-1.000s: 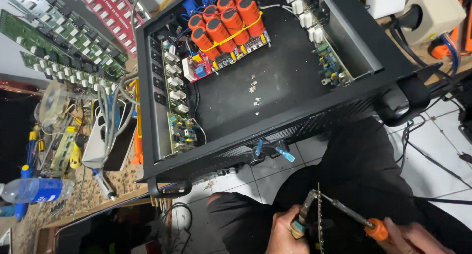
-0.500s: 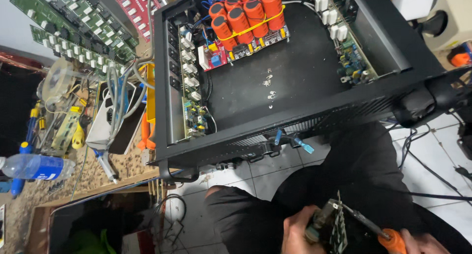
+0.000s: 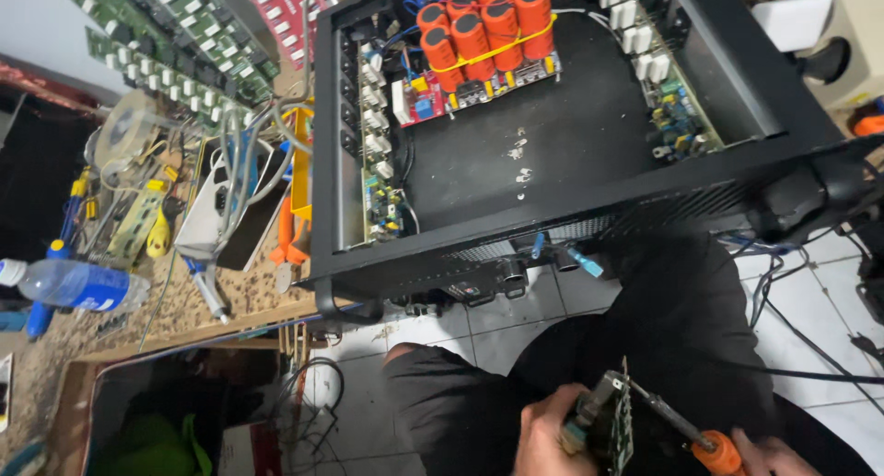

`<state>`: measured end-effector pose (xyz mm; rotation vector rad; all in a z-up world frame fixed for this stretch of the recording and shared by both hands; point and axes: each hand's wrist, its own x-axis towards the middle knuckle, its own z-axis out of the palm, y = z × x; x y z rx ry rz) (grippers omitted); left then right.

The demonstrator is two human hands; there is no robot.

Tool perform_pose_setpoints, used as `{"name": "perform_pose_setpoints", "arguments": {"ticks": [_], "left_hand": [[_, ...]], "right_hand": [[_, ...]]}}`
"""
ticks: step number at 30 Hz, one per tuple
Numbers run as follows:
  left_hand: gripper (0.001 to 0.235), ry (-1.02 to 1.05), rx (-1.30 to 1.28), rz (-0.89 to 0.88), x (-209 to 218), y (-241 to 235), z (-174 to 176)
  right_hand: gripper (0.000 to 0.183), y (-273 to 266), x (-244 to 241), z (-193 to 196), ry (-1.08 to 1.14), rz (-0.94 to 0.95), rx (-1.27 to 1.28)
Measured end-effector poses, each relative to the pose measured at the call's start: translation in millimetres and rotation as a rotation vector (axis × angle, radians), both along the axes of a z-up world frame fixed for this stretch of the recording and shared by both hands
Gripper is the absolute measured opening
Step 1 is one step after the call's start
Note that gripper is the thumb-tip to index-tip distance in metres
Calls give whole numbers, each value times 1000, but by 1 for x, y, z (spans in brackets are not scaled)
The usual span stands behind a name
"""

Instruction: The person sits on the floor and uses a soldering iron and pliers to work on a green circuit board. They repeatedly heat solder joints and use pliers to remove or adjust components on the board.

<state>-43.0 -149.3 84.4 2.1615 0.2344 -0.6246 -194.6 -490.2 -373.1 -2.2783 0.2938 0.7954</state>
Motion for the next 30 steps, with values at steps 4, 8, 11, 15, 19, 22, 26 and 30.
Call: {"name": "perform_pose_setpoints", "arguments": {"ticks": [4,8,11,15,19,22,26,30], "left_hand": [[36,-168,-132,-146,1,30,-21],[53,-215,-62,-202,-1,46,-23],[48,19,72,-159,2,47,5],[48,-33,-26,-201,3,60,-10],[47,-126,1,-293,-1,74,-25],[53,-215,20,-385,6,85,-14],[76,2,152,-533,27,107,25],[66,-243,140,-707,46,131,44]], "right_hand": [[44,57,17,206,-222,-406,57],[69,20,53,159,692,-1187,1141],[122,94,99,263,-184,-27,785],[71,181,105,379,-406,-487,402],[105,188,118,367,-98,-650,1061],[86,187,137,401,-187,-406,822],[109,184,138,367,-256,-348,753],[80,199,156,407,-253,-187,912]]}}
